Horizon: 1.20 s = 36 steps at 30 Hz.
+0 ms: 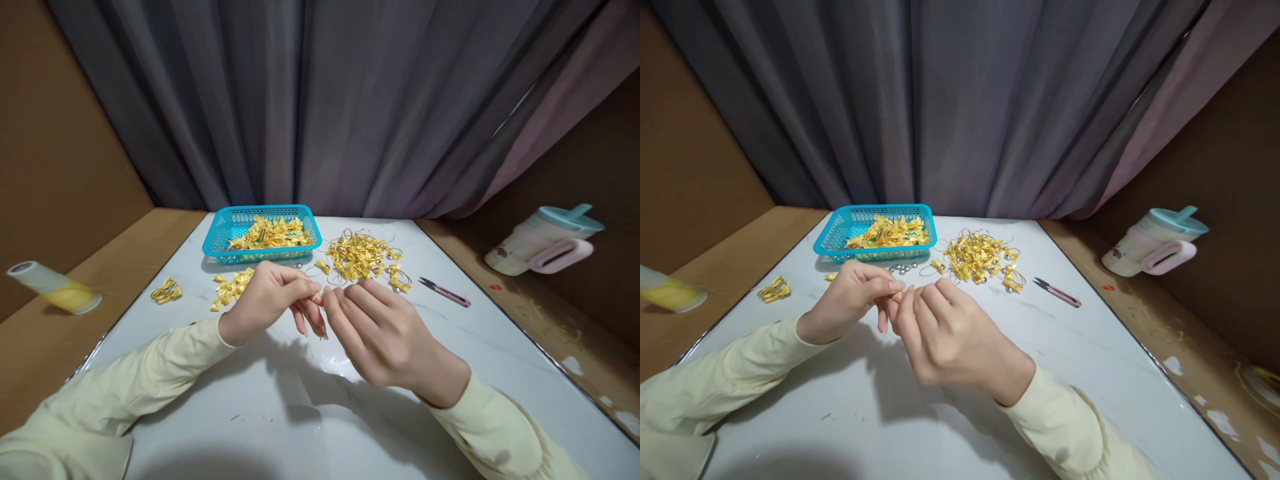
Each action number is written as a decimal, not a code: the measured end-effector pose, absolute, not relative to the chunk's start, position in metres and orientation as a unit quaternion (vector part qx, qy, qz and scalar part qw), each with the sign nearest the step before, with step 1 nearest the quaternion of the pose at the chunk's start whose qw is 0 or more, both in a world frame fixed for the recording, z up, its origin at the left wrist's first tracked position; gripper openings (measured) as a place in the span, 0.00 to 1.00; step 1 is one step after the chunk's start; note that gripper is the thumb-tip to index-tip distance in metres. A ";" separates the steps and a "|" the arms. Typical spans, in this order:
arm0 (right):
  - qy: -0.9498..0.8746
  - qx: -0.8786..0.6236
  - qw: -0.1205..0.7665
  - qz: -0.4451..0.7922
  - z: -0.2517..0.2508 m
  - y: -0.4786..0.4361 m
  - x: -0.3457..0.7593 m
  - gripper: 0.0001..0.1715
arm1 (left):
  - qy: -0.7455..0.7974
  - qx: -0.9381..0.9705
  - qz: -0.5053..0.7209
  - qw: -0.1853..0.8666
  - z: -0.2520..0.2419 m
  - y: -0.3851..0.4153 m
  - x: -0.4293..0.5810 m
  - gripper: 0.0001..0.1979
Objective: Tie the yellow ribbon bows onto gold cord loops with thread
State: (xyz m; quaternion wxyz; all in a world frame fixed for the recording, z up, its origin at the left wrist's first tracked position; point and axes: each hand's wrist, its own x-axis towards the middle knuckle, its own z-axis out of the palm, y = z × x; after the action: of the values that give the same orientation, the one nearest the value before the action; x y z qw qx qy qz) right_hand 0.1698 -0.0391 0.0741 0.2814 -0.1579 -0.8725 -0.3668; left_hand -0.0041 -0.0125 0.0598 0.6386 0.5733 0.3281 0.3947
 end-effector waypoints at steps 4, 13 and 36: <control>-0.874 -0.162 0.286 -0.357 0.074 -0.038 0.170 0.15 | 0.304 0.569 0.392 0.656 0.058 -0.011 -0.004 0.13; -0.881 -0.169 0.291 -0.332 0.076 -0.037 0.171 0.18 | 0.235 0.547 0.371 0.713 0.057 -0.008 -0.008 0.14; -0.872 -0.161 0.281 -0.367 0.069 -0.033 0.168 0.13 | 0.348 0.600 0.456 0.557 0.057 -0.015 -0.001 0.11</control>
State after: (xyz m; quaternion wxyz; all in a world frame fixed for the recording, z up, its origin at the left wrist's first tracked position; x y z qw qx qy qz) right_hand 0.1680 -0.0332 0.0687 0.2814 -0.1610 -0.8721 -0.3666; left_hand -0.0008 -0.0150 0.0573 0.5575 0.6001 0.3483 0.4559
